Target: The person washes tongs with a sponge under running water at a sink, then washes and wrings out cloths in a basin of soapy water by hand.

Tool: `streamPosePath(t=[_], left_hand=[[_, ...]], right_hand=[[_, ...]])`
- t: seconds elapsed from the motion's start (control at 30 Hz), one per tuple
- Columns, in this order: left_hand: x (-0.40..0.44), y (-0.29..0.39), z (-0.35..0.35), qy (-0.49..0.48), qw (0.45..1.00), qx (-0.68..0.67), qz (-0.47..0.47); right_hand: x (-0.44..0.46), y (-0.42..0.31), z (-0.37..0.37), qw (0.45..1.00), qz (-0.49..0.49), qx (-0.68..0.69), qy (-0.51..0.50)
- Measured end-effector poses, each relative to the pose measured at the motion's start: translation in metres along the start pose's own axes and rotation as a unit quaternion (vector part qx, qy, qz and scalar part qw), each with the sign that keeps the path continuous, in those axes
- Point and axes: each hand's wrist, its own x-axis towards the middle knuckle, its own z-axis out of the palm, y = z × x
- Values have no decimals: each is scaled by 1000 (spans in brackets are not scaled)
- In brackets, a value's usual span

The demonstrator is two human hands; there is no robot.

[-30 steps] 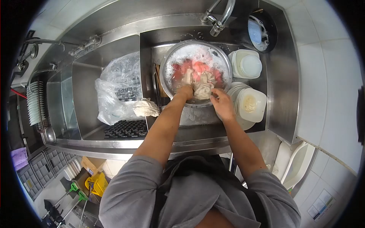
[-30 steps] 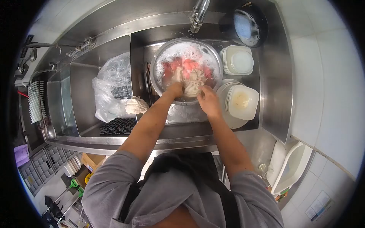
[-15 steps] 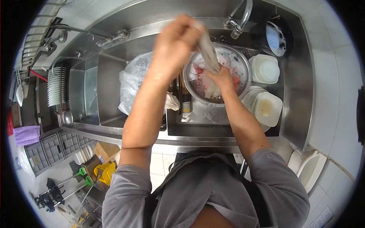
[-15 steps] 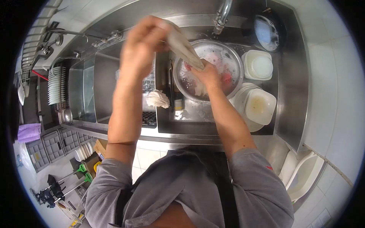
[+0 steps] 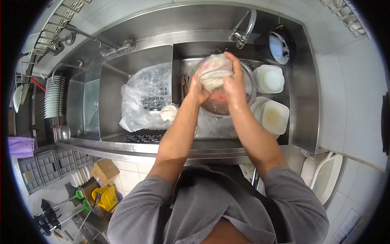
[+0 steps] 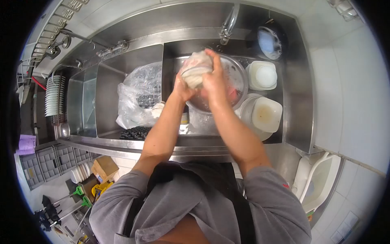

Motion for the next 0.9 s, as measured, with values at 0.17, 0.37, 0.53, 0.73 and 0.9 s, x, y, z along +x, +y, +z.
streamPosePath(t=[0.17,0.37,0.53,0.73,0.9], left_hand=[[36,-11,1,-91,994,-64,-10],[16,-42,47,-2,997,-73,-20],[-5,12,74,-39,942,331,30],[-3,41,81,-198,904,372,-77],[19,30,59,-175,746,636,-92]], right_hand=[[-63,21,-49,978,-94,-184,8],[-51,33,-51,929,-250,-268,42],[-12,12,-62,961,-169,-210,-56],[37,-7,-60,826,-393,-366,-171],[64,11,-66,767,-314,-469,-304]])
